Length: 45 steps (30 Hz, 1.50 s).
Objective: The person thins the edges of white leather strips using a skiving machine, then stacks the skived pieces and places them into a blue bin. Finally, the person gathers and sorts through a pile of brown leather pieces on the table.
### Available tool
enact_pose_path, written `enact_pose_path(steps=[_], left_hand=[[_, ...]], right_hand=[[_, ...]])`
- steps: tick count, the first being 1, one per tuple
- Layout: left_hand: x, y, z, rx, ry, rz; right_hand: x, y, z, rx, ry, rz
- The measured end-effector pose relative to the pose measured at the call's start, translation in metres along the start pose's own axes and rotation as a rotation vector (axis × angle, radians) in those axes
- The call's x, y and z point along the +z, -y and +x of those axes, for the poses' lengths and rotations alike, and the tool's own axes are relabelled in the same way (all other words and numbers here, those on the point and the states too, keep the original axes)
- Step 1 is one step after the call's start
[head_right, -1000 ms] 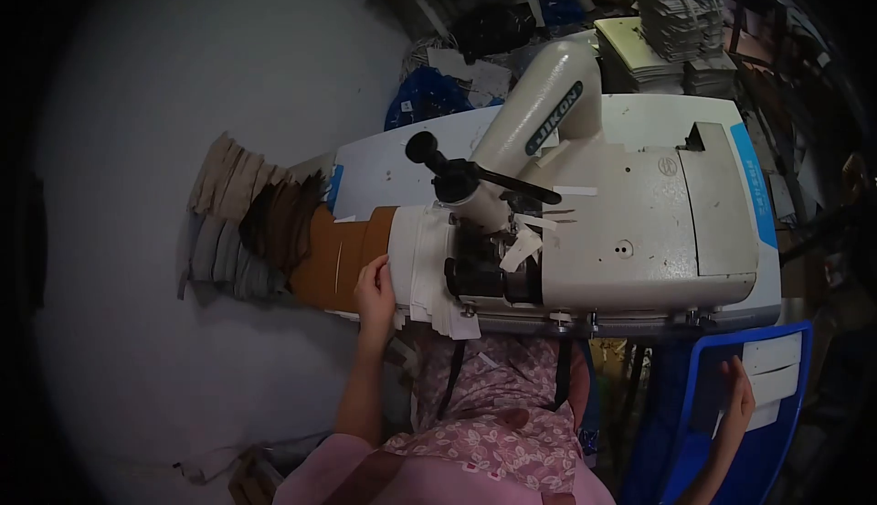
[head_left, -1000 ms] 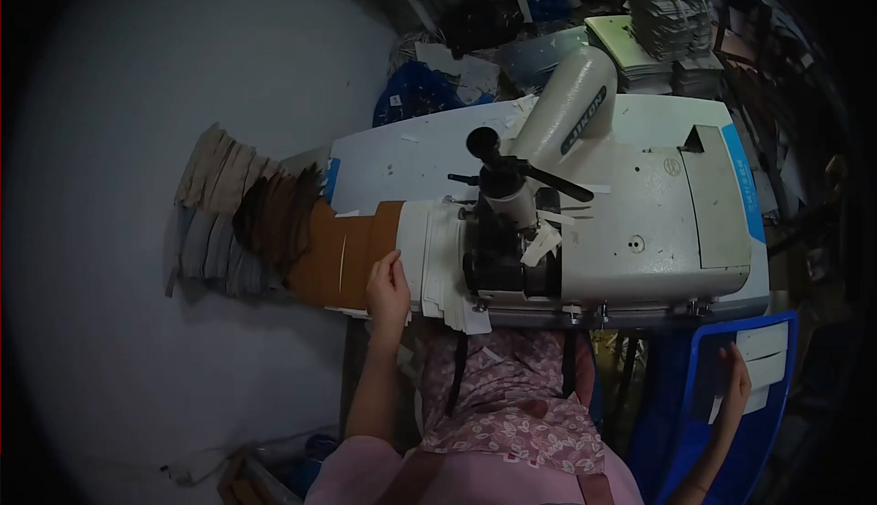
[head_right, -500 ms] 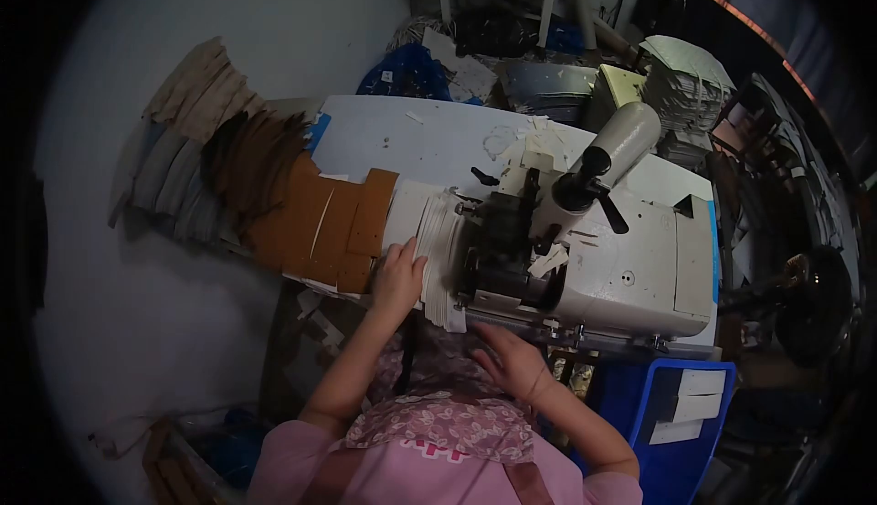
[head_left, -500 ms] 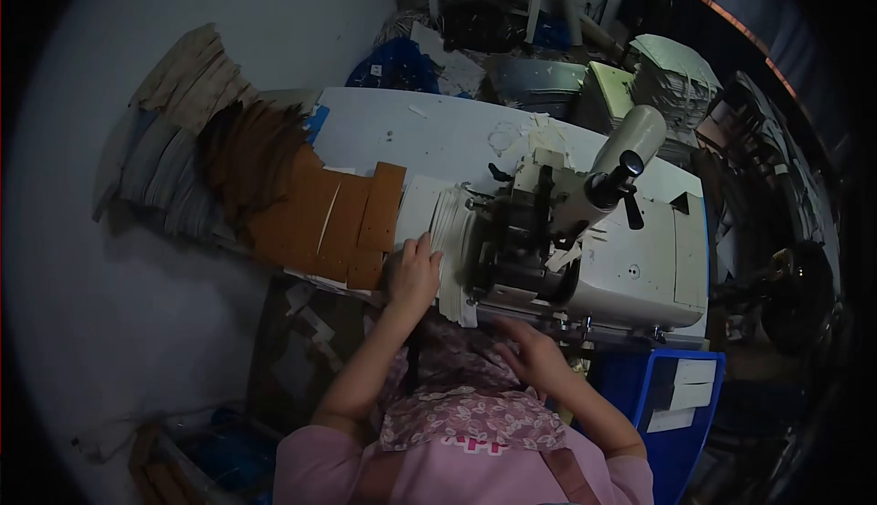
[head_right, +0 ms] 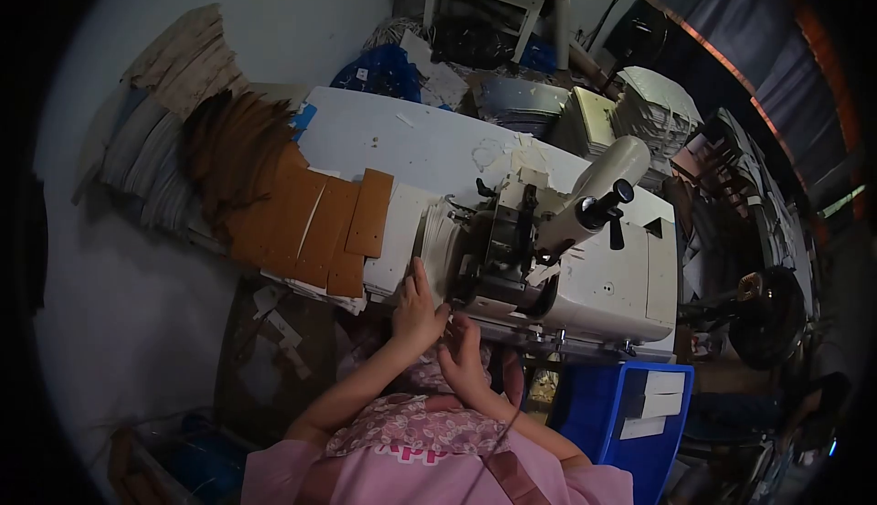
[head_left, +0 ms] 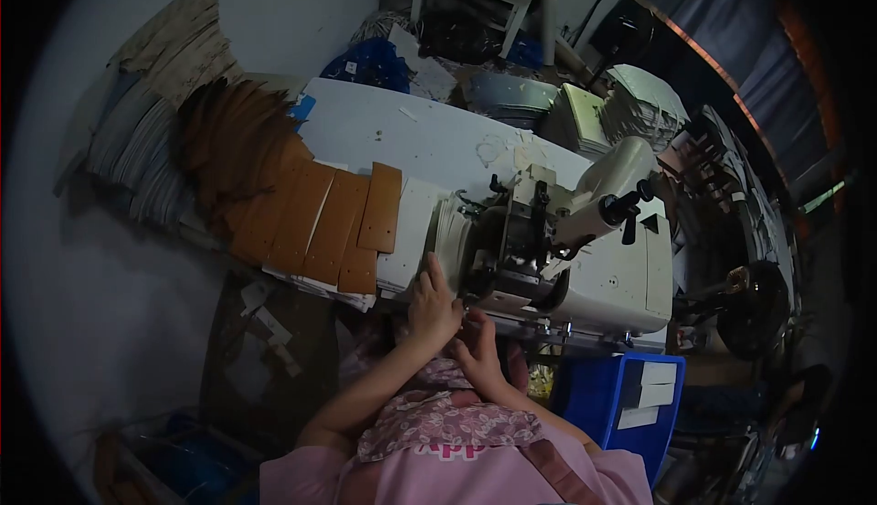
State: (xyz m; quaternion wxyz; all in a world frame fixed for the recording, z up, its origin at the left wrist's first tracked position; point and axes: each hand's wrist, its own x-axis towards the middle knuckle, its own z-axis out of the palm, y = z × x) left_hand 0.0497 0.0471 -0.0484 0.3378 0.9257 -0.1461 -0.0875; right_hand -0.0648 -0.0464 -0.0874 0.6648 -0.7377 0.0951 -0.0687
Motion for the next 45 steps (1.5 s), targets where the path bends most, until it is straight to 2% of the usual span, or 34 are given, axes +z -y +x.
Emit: enact_pose_path(steps=[2,5,8,9,10,11,12,13,14,15,17,18,19,22,25,26,29,34,37,42,44,45], left_hand=[[-0.001,-0.004,-0.001,0.069,-0.022,0.058],[0.004,-0.004,-0.005,0.206,-0.102,0.219],[0.023,0.012,-0.006,0.306,-0.177,0.289],[0.030,0.021,-0.008,0.376,-0.233,0.278],[0.037,0.030,-0.011,0.447,-0.283,0.270],[0.046,0.038,-0.014,0.416,-0.280,-0.071],[0.040,0.039,-0.019,0.379,-0.207,-0.259],[0.027,0.033,-0.023,0.342,-0.135,-0.446],[0.014,0.025,-0.026,0.306,-0.065,-0.634],[0.009,0.018,-0.039,0.176,-0.110,-0.631],[0.039,0.035,-0.061,0.080,-0.251,-0.797],[0.048,0.044,-0.068,0.036,-0.323,-0.878],[0.043,0.045,-0.073,-0.094,-0.292,-0.970],[0.020,0.061,-0.078,-0.111,-0.329,-1.010],[-0.036,0.065,-0.077,0.026,-0.447,-0.650],[-0.044,0.075,-0.068,0.178,-0.572,-0.355],[-0.077,0.077,-0.058,0.043,-0.620,-0.063],[-0.110,0.113,-0.030,0.012,-0.712,0.114],[-0.135,0.125,-0.009,-0.049,-0.757,0.359],[-0.154,0.147,0.013,-0.163,-0.629,0.230],[-0.160,0.158,0.020,-0.226,-0.611,0.207],[-0.167,0.157,0.021,-0.140,-0.679,0.131]], right_hand=[[0.001,0.011,0.002,0.058,0.041,0.103],[0.009,0.021,0.002,-0.013,-0.015,0.133],[0.008,0.079,0.008,-0.324,-0.144,-0.621],[0.007,0.085,0.010,-0.417,-0.154,-0.606],[0.009,0.093,0.018,-0.434,-0.042,-0.527],[0.012,0.102,0.032,-0.445,0.064,-0.446],[0.016,0.107,0.044,-0.455,0.164,-0.364],[0.029,0.096,0.058,-0.333,0.157,-0.186],[0.041,0.098,0.075,-0.271,0.145,-0.164],[0.051,0.102,0.093,-0.214,0.134,-0.143],[0.070,0.066,0.143,-0.352,-0.059,-0.280],[0.077,0.063,0.165,-0.327,-0.145,-0.281],[0.084,0.063,0.187,-0.301,-0.228,-0.281],[0.091,0.056,0.253,-0.401,-0.279,-0.480],[0.097,0.051,0.282,-0.358,-0.075,-0.774],[0.102,0.050,0.278,-0.350,-0.049,-0.842],[0.116,0.046,0.262,-0.285,0.036,-1.109],[0.121,0.047,0.244,-0.362,0.050,-0.969],[0.125,0.056,0.239,-0.353,0.091,-0.860],[0.141,0.060,0.239,-0.275,0.011,-0.660],[0.145,0.072,0.233,-0.179,-0.028,-0.702],[0.146,0.079,0.231,-0.131,-0.048,-0.721]])
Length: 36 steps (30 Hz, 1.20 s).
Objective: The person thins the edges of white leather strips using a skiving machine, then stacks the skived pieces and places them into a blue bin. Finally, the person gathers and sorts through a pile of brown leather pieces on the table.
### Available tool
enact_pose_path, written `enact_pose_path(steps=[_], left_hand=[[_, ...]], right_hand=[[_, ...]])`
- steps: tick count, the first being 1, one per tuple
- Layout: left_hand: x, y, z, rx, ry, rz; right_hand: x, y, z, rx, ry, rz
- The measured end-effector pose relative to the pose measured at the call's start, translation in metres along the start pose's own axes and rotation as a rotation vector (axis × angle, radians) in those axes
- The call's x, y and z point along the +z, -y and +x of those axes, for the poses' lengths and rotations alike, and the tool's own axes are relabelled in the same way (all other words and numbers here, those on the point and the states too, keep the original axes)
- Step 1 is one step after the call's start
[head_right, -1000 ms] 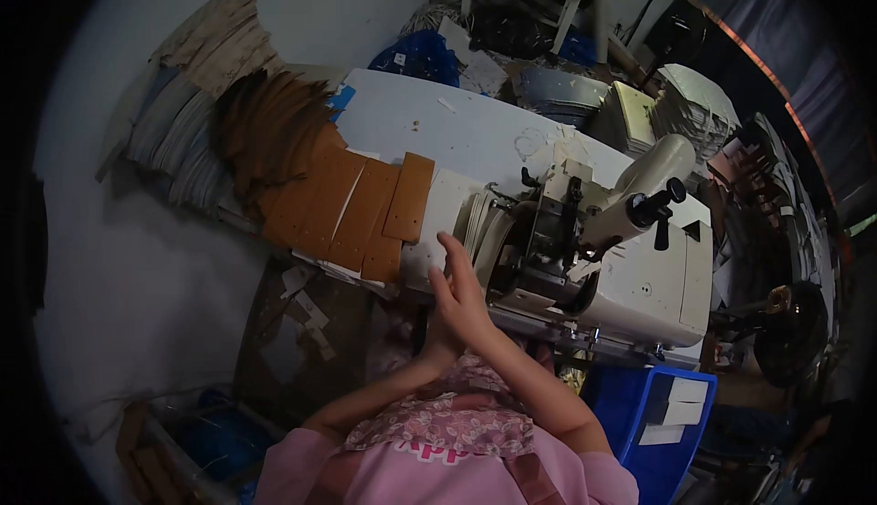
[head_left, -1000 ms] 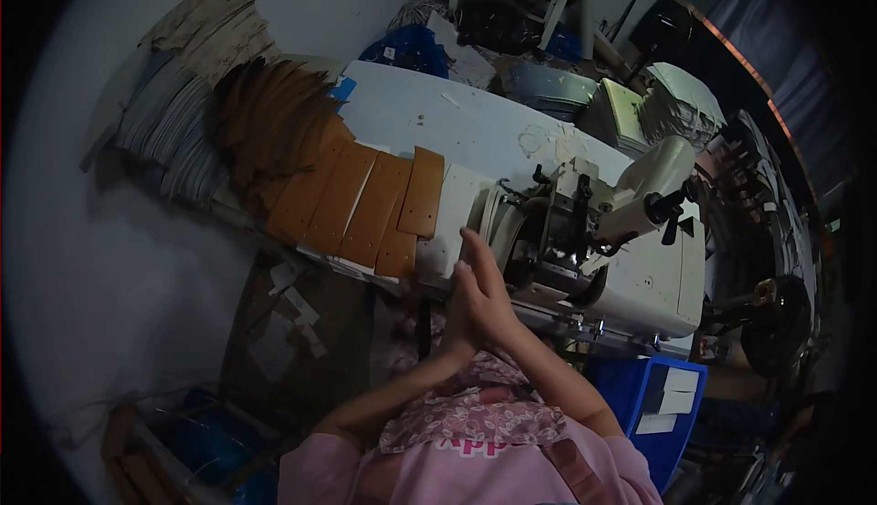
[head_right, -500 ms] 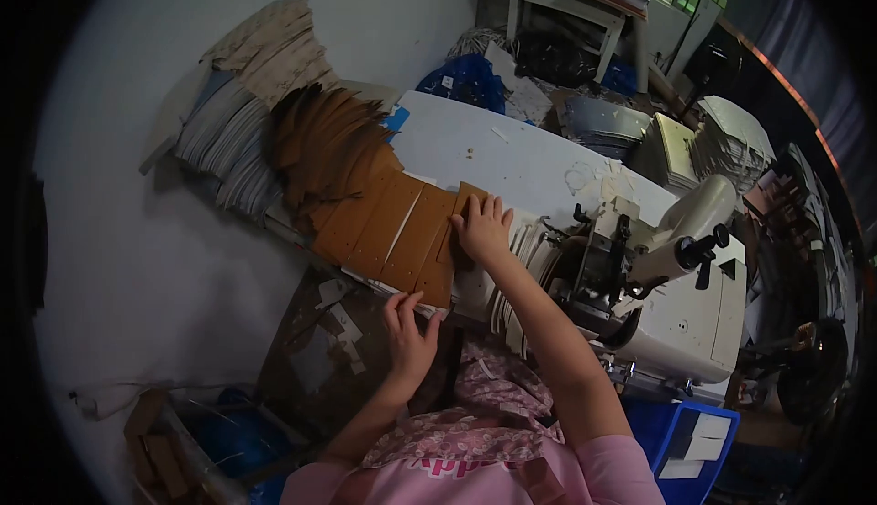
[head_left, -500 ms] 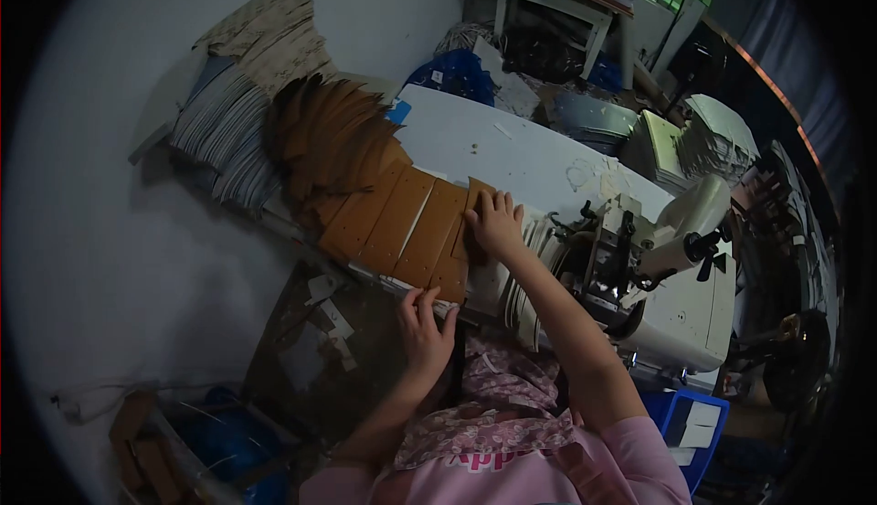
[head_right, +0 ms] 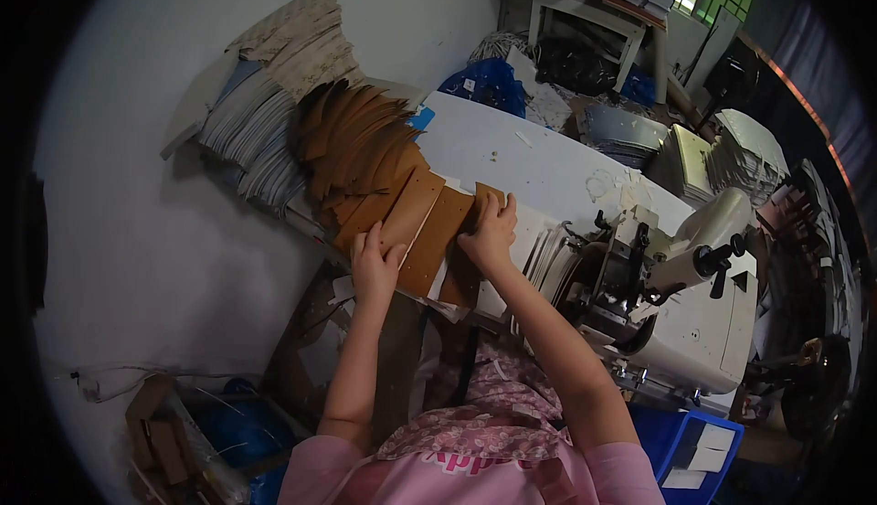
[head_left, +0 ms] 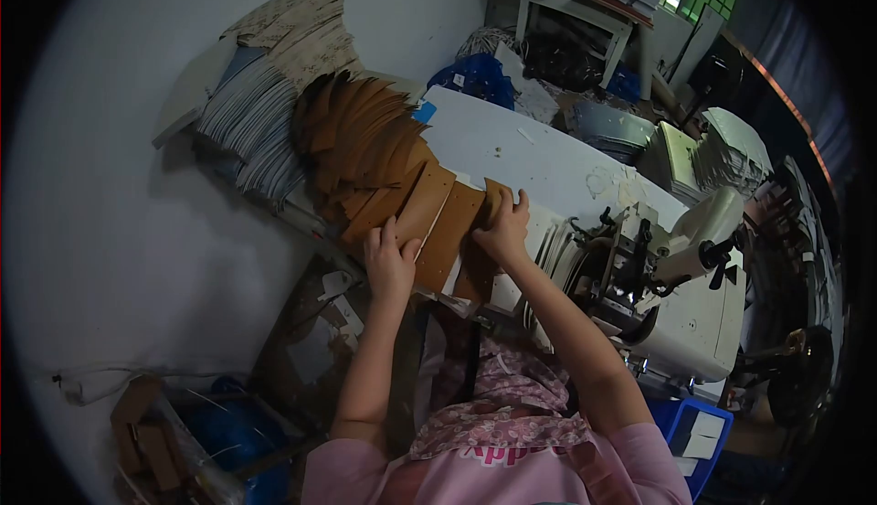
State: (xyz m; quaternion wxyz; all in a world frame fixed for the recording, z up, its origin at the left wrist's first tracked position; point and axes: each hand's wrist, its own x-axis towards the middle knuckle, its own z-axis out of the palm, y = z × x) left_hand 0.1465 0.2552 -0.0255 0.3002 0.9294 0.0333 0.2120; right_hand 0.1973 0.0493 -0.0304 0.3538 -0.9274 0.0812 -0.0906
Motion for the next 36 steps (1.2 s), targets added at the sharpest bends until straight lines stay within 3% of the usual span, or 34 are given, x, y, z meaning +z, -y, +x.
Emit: enact_pose_path(steps=[6,9,12,13,15,18,25,27,31,33,34,36], left_hand=[[-0.026,0.016,0.032,0.040,-0.168,0.267],[-0.028,0.019,0.037,-0.233,0.051,0.040],[-0.031,0.016,0.037,-0.213,0.109,0.160],[-0.033,0.017,0.039,-0.171,0.088,0.254],[-0.038,0.019,0.042,-0.090,0.052,0.441],[-0.048,0.021,0.054,0.052,0.192,0.360],[-0.073,-0.017,0.059,-0.003,0.215,0.084],[-0.077,-0.024,0.057,-0.043,0.271,-0.018],[-0.062,-0.019,0.045,-0.300,0.311,-0.828],[-0.041,-0.022,0.031,-0.397,0.344,-1.133],[-0.026,-0.017,0.022,-0.425,0.416,-1.098],[0.002,-0.018,0.004,-0.361,0.401,-0.694]], right_hand=[[-0.016,-0.007,0.007,0.106,0.010,0.387],[-0.008,0.002,-0.030,-0.090,0.018,0.196],[0.010,0.004,-0.069,-0.080,0.076,-0.062],[0.014,0.005,-0.077,-0.142,0.001,-0.075],[0.017,0.010,-0.078,-0.074,0.043,0.011],[0.017,0.011,-0.071,0.019,0.057,0.102],[0.013,-0.008,-0.053,0.085,-0.080,0.324],[-0.004,-0.002,-0.047,0.211,0.018,0.501],[0.004,-0.011,-0.030,0.321,0.212,0.875],[0.000,-0.002,-0.033,0.402,0.208,0.853],[-0.003,0.003,-0.035,0.443,0.204,0.843],[0.025,-0.020,-0.030,0.431,0.193,0.914]])
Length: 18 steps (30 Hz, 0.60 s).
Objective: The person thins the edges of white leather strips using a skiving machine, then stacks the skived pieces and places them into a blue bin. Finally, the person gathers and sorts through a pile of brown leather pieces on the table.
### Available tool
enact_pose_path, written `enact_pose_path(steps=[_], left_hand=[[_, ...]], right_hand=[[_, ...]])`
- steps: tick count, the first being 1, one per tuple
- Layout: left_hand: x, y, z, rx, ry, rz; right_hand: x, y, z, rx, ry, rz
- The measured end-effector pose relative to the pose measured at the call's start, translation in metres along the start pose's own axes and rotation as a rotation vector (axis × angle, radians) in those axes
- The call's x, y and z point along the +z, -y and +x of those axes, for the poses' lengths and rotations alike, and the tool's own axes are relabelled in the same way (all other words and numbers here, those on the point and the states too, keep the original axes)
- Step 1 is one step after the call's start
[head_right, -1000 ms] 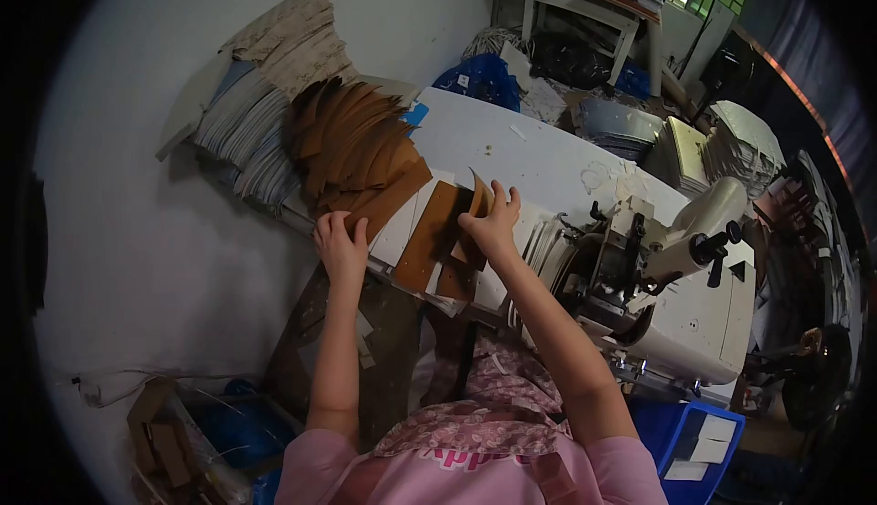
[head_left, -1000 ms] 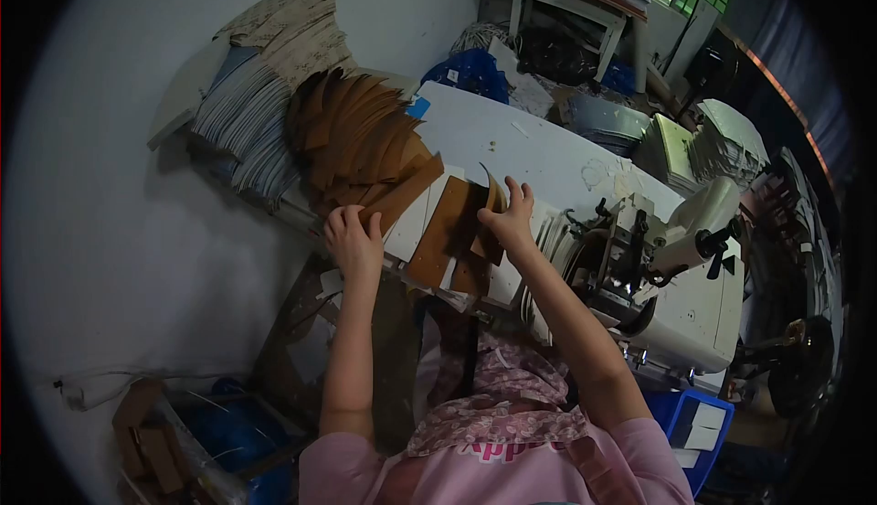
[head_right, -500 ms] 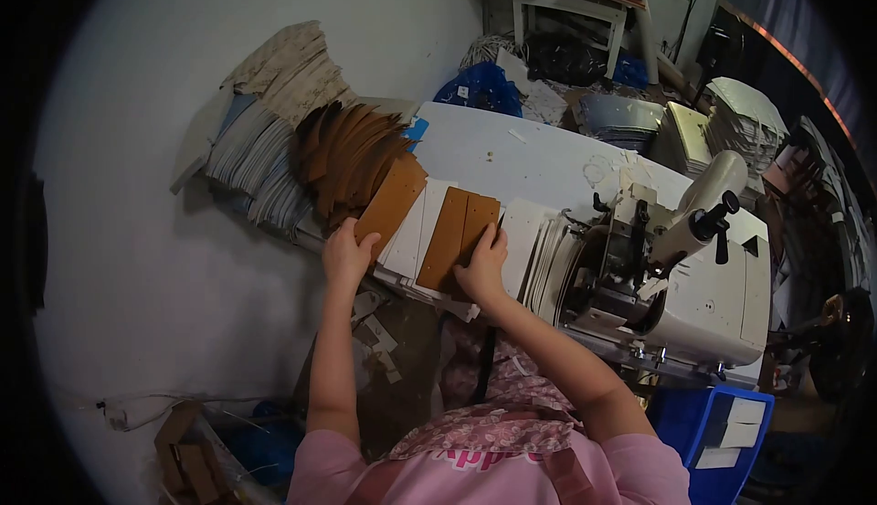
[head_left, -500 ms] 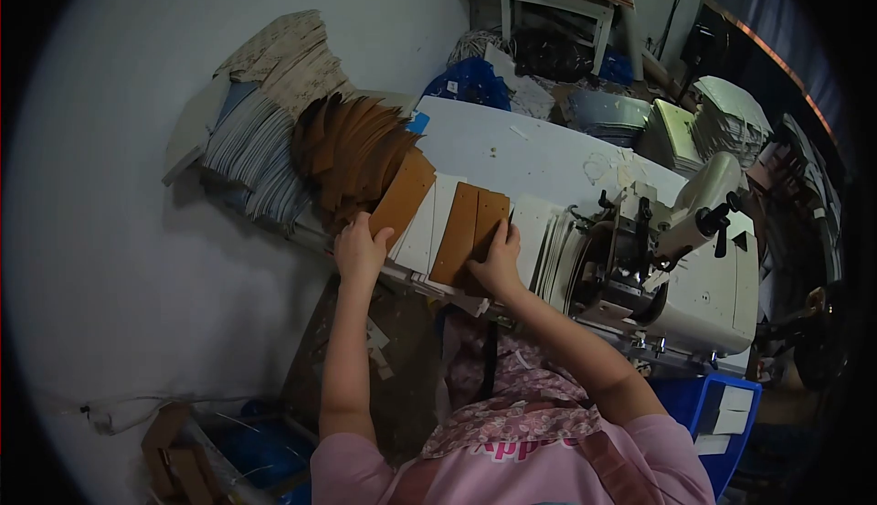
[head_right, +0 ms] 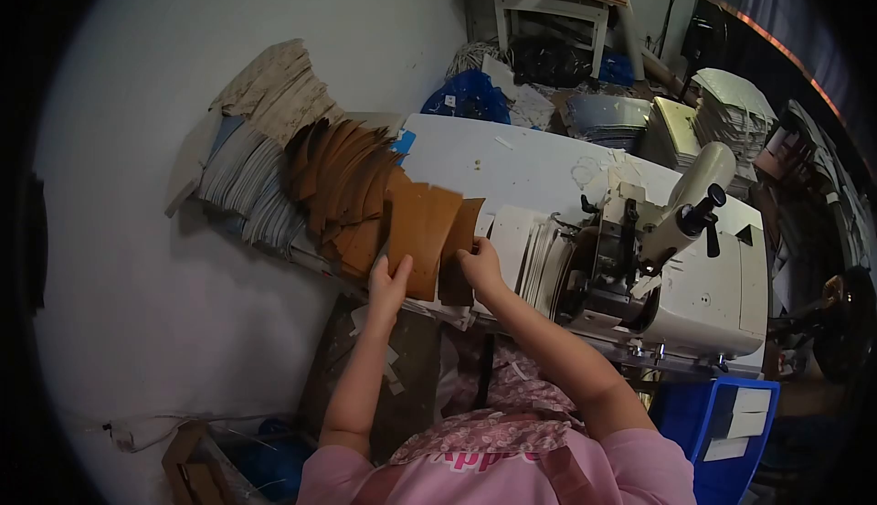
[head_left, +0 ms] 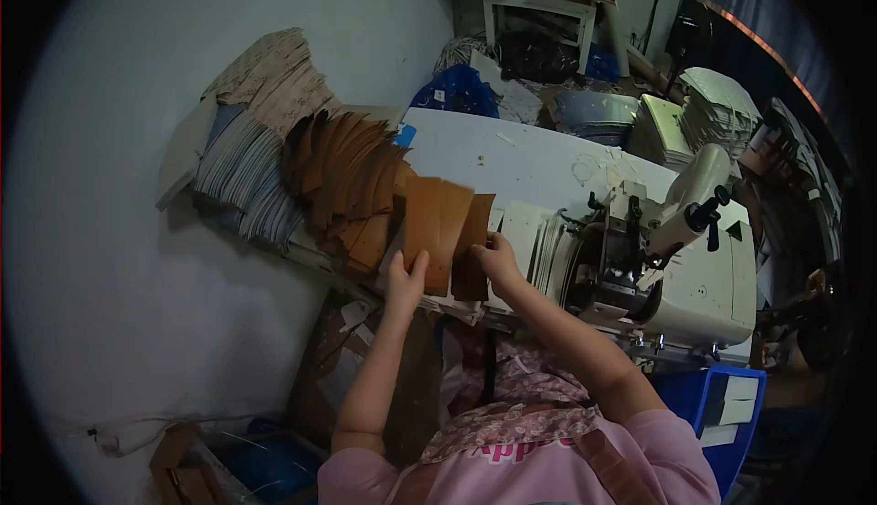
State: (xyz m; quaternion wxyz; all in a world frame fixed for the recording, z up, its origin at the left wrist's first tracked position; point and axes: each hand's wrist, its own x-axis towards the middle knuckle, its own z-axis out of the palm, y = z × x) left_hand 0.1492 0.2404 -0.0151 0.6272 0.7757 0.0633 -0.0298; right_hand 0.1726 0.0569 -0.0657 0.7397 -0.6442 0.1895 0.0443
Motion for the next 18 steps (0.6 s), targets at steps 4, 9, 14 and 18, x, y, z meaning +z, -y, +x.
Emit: enact_pose_path(steps=[4,9,14,18], left_hand=[[0.020,0.001,-0.015,0.268,-0.080,0.627],[0.016,-0.012,-0.003,0.126,0.038,0.286],[0.001,-0.035,0.005,-0.034,0.240,-0.280],[-0.008,-0.050,0.003,-0.106,0.193,-0.648]], right_hand=[[0.003,0.010,-0.014,0.111,-0.045,0.249],[0.006,0.021,-0.029,0.050,0.015,0.302],[-0.003,0.019,-0.028,-0.040,0.059,0.438],[-0.015,0.033,-0.025,-0.140,-0.004,0.358]])
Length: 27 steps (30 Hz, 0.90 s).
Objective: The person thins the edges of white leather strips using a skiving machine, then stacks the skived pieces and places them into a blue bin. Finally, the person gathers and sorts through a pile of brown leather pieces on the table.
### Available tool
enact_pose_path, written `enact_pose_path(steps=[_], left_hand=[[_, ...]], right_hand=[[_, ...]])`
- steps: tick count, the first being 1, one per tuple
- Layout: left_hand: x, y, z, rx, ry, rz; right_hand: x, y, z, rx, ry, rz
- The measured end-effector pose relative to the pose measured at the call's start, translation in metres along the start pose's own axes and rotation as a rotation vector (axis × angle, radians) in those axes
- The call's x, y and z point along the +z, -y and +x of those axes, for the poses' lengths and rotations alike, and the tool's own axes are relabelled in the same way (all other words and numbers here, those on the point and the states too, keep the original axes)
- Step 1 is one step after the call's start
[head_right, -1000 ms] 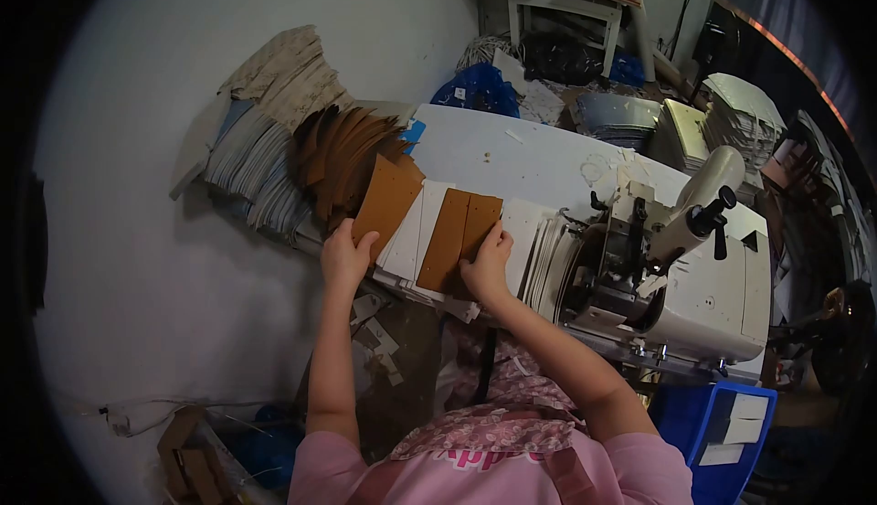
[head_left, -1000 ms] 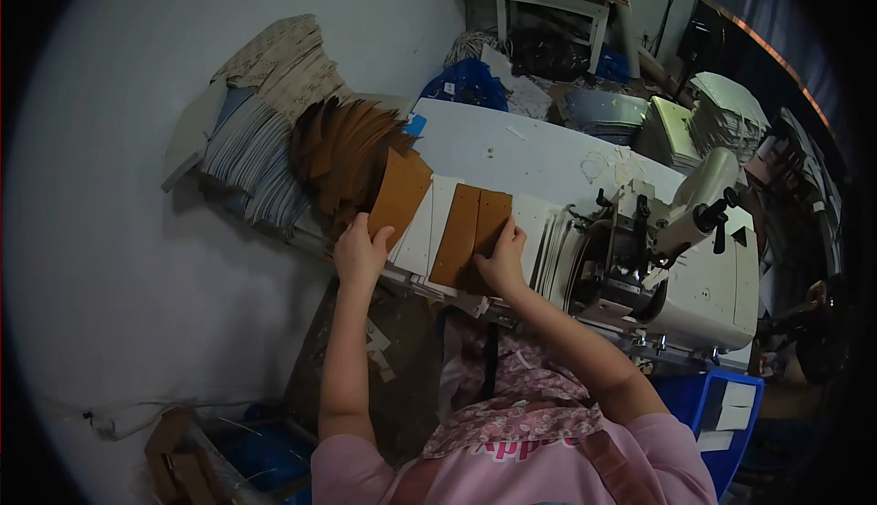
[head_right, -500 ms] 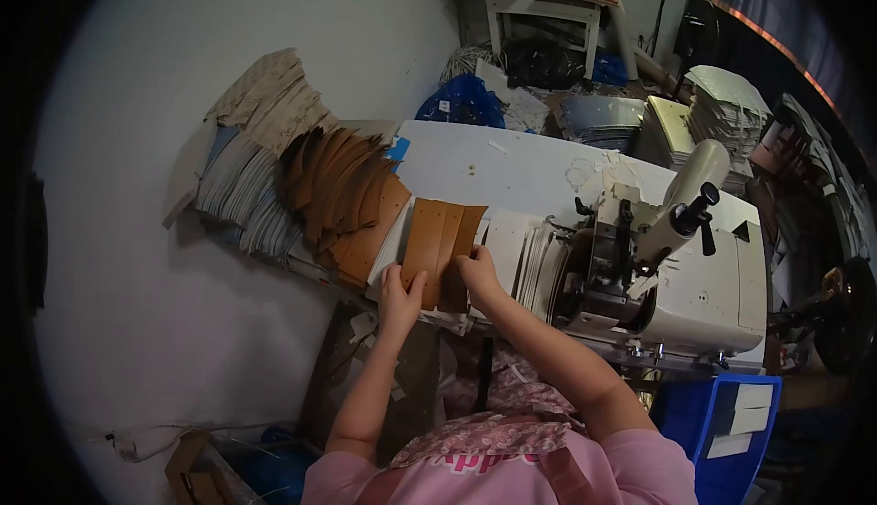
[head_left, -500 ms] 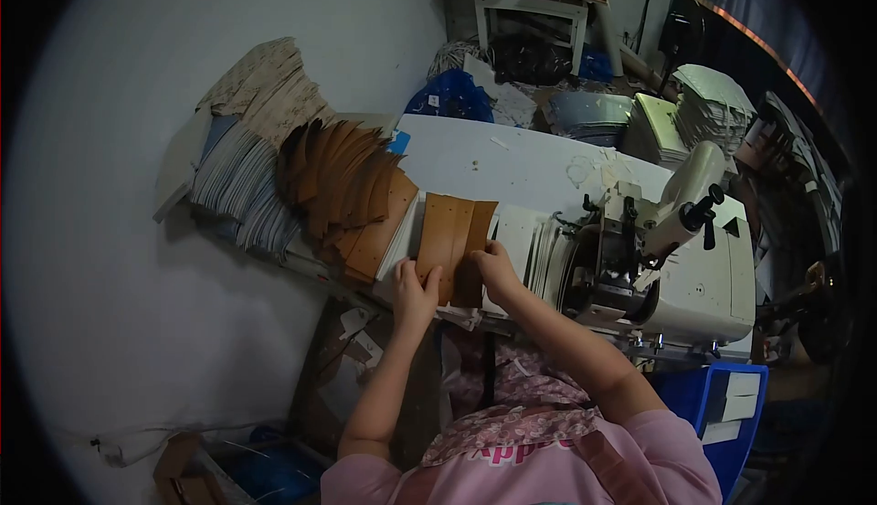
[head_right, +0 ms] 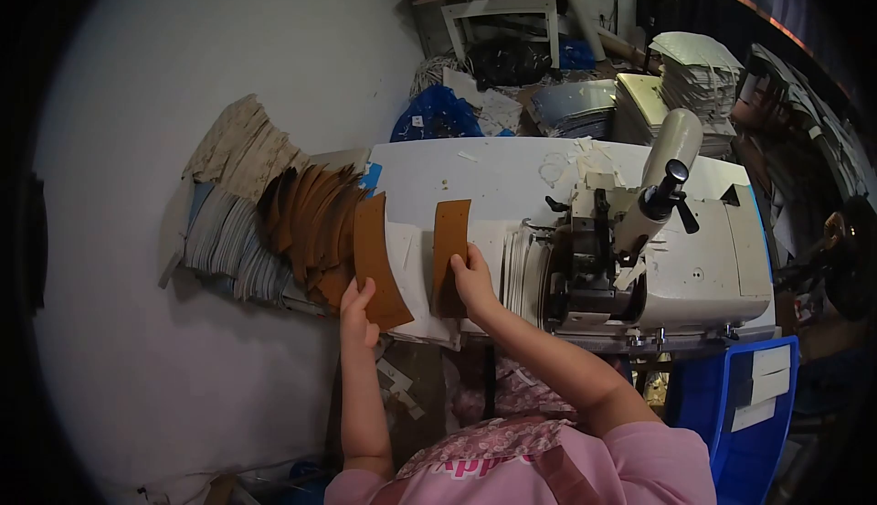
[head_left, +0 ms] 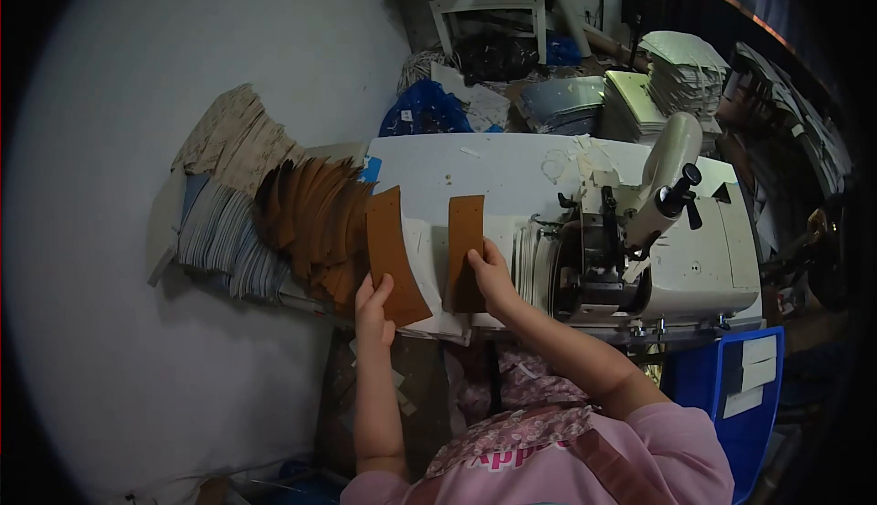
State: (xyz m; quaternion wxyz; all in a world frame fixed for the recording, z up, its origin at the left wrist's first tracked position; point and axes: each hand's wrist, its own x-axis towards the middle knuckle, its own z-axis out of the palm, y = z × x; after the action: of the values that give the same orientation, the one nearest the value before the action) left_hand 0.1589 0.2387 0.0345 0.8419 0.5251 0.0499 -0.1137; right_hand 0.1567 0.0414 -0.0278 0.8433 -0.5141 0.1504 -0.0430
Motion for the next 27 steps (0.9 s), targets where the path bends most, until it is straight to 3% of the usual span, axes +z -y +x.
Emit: enact_pose_path(steps=[1,4,5,8,11,13,16,19,22,23,27], left_hand=[[0.000,-0.005,-0.001,-0.052,0.078,-0.040],[0.016,0.016,0.004,-0.062,0.098,0.341],[0.022,0.029,0.007,0.012,0.201,0.362],[0.044,0.033,0.017,0.051,0.289,0.430],[0.052,0.004,0.051,-0.129,0.482,0.436],[0.060,-0.008,0.066,-0.207,0.570,0.349],[0.077,-0.009,0.070,-0.180,0.565,0.214],[0.083,-0.001,0.061,-0.178,0.437,0.152],[0.064,0.003,0.061,-0.108,0.395,0.226],[0.058,0.005,0.058,-0.105,0.383,0.209],[0.042,0.005,0.049,-0.128,0.345,0.159]], right_hand=[[0.000,0.005,-0.002,-0.006,0.002,-0.042],[0.005,0.006,-0.007,-0.012,0.189,0.032],[0.015,0.001,-0.008,-0.041,0.276,0.145],[0.021,0.014,-0.018,-0.130,0.062,-0.138],[0.011,0.029,-0.019,-0.198,0.110,-0.077],[0.001,0.051,-0.023,-0.112,0.225,0.080],[-0.011,0.066,-0.017,-0.131,0.240,0.136],[-0.021,0.073,-0.012,-0.117,0.265,0.179],[-0.022,0.068,-0.009,0.004,0.365,0.248],[-0.023,0.064,-0.009,0.164,0.384,0.325],[-0.016,0.060,-0.018,0.205,0.543,0.567]])
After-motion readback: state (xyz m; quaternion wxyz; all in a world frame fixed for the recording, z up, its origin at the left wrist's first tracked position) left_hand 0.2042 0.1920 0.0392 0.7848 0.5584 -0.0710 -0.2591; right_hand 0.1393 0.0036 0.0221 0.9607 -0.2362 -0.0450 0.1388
